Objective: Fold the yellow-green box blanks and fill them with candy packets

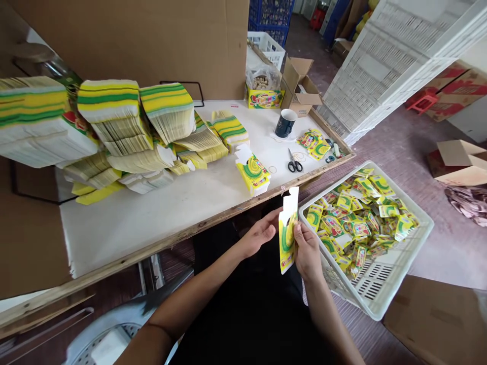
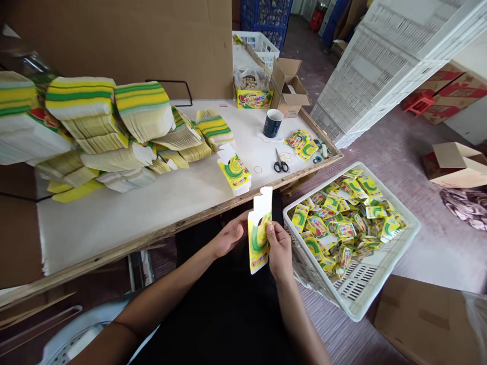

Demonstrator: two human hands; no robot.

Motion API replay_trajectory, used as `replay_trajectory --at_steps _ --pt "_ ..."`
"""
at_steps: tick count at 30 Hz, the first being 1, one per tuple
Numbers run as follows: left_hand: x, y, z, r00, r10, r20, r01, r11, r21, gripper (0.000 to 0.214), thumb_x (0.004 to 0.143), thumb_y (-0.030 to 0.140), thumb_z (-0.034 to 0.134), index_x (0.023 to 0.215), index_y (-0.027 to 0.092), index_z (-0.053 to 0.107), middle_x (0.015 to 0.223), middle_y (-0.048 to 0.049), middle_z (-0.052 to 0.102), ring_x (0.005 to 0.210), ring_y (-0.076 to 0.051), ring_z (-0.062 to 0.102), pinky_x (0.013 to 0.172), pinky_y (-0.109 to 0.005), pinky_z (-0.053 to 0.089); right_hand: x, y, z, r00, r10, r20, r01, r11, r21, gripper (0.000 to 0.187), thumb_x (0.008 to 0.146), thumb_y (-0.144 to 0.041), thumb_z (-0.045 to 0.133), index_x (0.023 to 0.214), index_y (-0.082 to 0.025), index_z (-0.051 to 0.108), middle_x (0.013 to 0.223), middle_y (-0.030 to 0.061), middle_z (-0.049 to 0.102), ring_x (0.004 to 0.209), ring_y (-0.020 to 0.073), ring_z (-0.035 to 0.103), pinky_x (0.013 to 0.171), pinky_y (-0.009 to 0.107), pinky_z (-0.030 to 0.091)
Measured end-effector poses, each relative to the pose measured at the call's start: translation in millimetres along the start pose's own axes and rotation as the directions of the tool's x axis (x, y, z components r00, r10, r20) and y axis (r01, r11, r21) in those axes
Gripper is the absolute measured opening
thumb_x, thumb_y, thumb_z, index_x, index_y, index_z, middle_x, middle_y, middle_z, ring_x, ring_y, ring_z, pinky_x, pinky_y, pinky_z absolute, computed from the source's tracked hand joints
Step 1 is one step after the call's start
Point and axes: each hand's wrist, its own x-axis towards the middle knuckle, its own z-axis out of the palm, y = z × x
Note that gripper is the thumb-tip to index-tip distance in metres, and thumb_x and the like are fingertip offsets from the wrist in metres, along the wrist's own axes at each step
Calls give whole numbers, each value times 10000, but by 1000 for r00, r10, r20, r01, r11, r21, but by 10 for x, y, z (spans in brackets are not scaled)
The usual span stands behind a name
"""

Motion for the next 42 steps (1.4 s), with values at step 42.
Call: replay_trajectory --at_steps 42 --pt "-22 -126 58 918 -48 -394 126 976 175 545 773 506 781 1140 126 645 1158 -149 732 1010 -217 714 916 -311 577 102 -74 -117 978 -198 69 200 785 -587 383 868 -505 672 968 -136 695 784 57 672 659 160 574 614 279 457"
